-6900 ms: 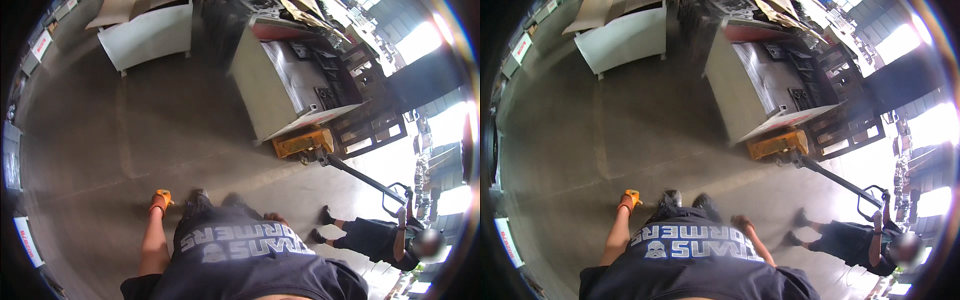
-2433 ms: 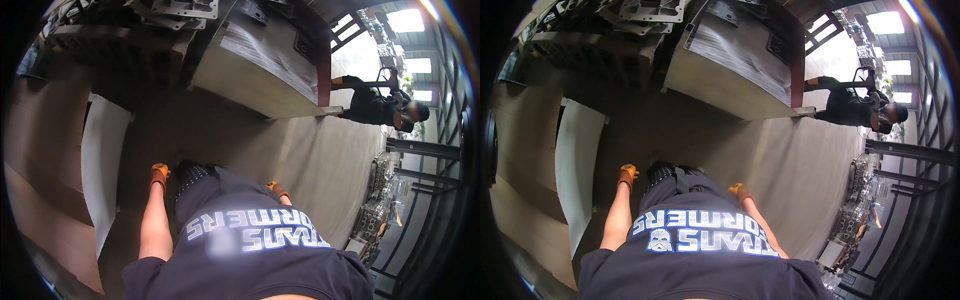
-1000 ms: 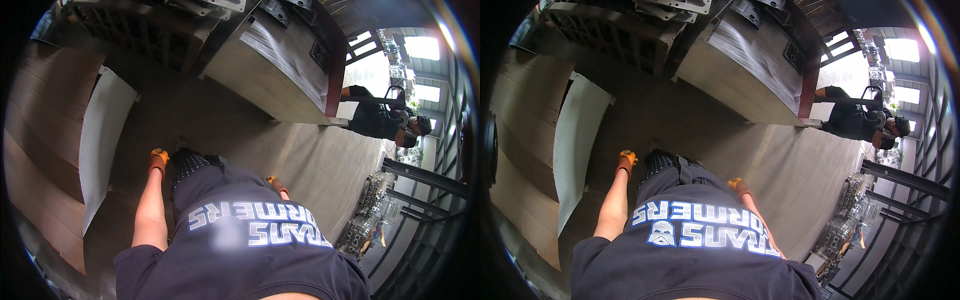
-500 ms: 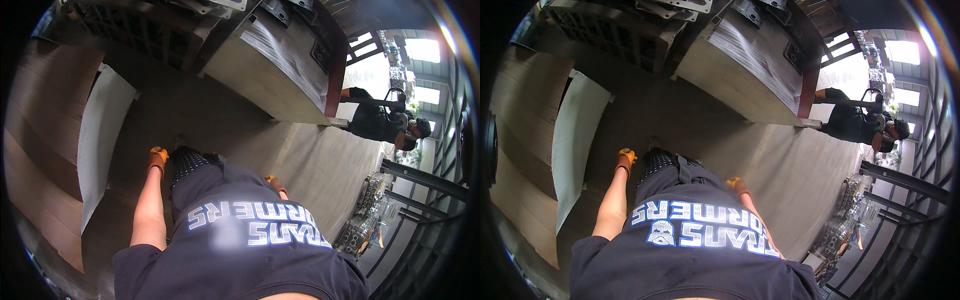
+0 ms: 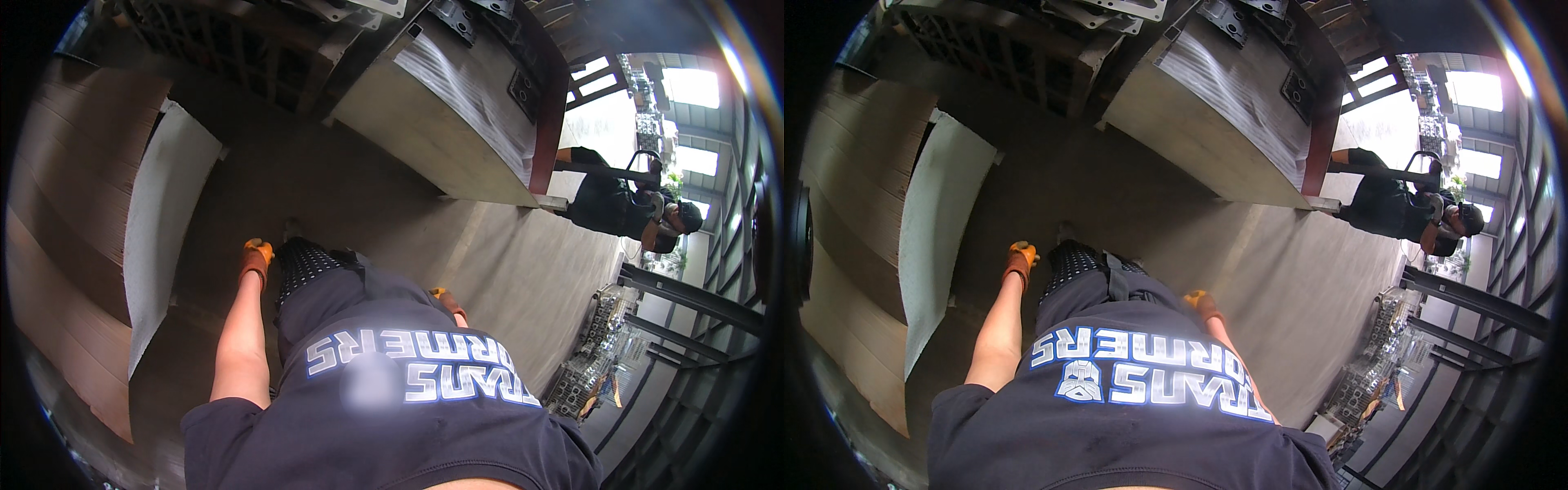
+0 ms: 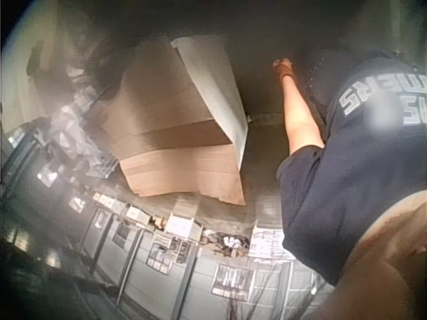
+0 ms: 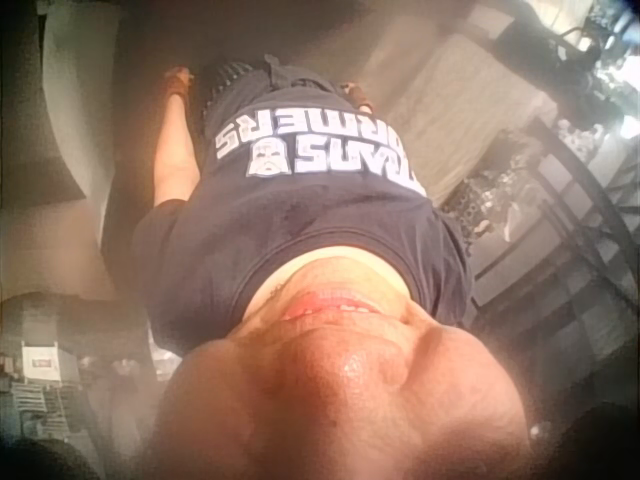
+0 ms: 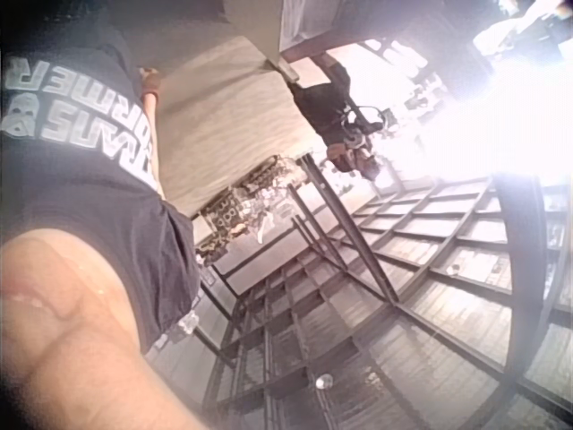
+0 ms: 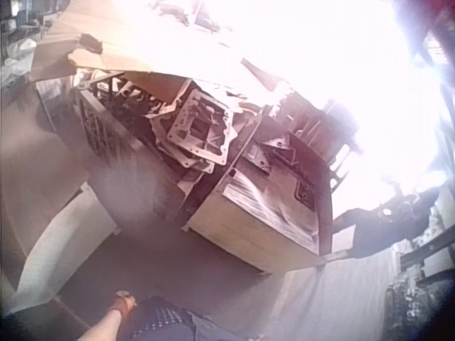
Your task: The person pushes a large bin containing metal parts onto the forks of a pallet jack, then steers the pallet jack across a workshop floor past other workers and equipment.
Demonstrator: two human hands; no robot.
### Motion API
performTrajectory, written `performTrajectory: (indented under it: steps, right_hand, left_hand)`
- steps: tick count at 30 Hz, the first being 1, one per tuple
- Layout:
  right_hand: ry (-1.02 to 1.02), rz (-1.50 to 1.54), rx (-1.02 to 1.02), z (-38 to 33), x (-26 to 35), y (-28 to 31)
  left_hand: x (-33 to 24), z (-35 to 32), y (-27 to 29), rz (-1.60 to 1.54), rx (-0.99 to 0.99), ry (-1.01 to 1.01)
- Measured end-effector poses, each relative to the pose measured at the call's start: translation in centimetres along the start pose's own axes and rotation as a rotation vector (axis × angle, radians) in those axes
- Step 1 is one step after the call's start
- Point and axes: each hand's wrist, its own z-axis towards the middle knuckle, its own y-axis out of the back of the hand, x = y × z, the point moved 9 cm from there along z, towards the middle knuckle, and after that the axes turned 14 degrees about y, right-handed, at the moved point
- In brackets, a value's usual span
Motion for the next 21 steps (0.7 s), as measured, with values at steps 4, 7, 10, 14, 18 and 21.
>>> performTrajectory:
  steps: [4, 7, 10, 14, 18, 21]
  right_hand:
    - [0.003, 0.003, -0.001, 0.0, 0.0, 0.0]
    - [0.012, 0.01, -0.004, 0.2, -0.1, -0.1]
    - [0.017, 0.018, -0.006, 0.2, -0.3, -0.3]
    - [0.024, 0.03, -0.008, 0.2, -0.2, -0.4]
    - [0.01, 0.028, -0.023, -0.2, 0.4, 0.0]
    - [-0.019, 0.024, -0.021, -0.7, 1.6, 0.5]
  left_hand:
    - [0.1, 0.3, -0.2, 0.009, 0.014, 0.009]
    - [0.5, 0.8, -0.1, -0.029, 0.032, 0.009]
    - [0.2, -0.1, 0.0, -0.006, 0.014, 0.019]
    - [0.0, -0.7, 0.1, 0.019, -0.003, -0.003]
    - [0.6, -0.2, 0.1, -0.043, 0.05, 0.06]
    - [0.9, 0.3, -0.1, -0.038, 0.065, 0.062]
